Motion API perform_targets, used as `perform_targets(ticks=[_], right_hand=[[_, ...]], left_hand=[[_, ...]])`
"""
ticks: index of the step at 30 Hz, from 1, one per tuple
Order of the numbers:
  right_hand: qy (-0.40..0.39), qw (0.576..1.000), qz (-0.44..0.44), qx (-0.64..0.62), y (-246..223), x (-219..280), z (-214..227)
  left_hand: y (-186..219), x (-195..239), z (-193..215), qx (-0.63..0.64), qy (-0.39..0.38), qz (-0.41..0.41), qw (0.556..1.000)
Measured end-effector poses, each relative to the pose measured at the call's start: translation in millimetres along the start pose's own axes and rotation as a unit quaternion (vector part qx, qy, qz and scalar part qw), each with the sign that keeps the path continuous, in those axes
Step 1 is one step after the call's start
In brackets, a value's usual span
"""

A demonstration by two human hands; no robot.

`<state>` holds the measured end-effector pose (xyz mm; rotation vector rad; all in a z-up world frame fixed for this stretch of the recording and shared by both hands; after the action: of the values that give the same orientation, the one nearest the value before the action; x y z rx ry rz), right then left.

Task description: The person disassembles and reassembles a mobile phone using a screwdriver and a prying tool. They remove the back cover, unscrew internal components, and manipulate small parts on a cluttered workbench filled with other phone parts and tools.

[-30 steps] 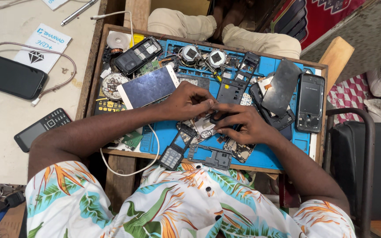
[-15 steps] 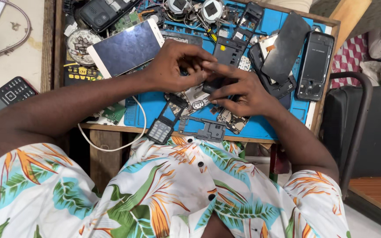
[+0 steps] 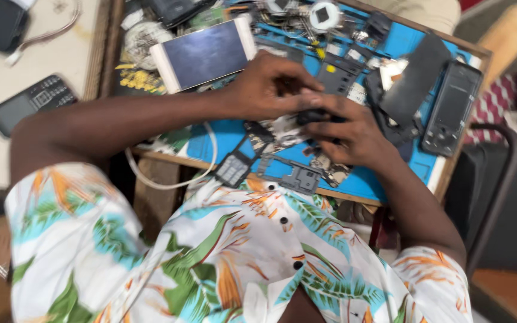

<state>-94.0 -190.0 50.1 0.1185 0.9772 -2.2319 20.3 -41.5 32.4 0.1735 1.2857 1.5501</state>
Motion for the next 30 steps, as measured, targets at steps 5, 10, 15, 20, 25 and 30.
perform_targets(ticks=[5,10,15,20,25,30], right_hand=[[0.014,0.997,-0.015,0.068,0.1,4.8,-3.1],[0.022,0.994,-0.021,0.106,1.3,4.3,-6.6],[0.039,0.994,-0.007,0.100,-5.3,1.4,-8.6],[0.050,0.995,-0.030,0.084,-3.0,0.9,-8.0],[0.043,0.994,-0.040,0.093,-5.1,-1.2,-6.4],[0.042,0.994,-0.030,0.098,-7.6,-4.5,-7.3]], left_hand=[[-9.9,-0.4,-10.9,0.105,-0.002,-0.011,0.994],[-11.1,-4.2,-13.6,0.185,-0.013,0.010,0.983],[-10.1,-2.4,-17.6,0.234,-0.027,0.030,0.971],[-8.3,-3.6,-16.4,0.262,-0.027,0.036,0.964],[-2.4,0.8,-11.0,0.174,0.010,0.019,0.984],[-4.6,-0.6,-13.7,0.186,-0.004,0.012,0.982]])
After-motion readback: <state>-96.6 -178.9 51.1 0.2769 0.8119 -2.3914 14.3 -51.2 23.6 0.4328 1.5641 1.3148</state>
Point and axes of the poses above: each hand's wrist, its own x-axis away from the middle knuckle, its own z-axis out of the back of the hand, y = z × x, the point moved 6 cm from there along -x, towards the middle knuckle, and after that the axes turned 10 degrees about -x, right-handed, at the moved point
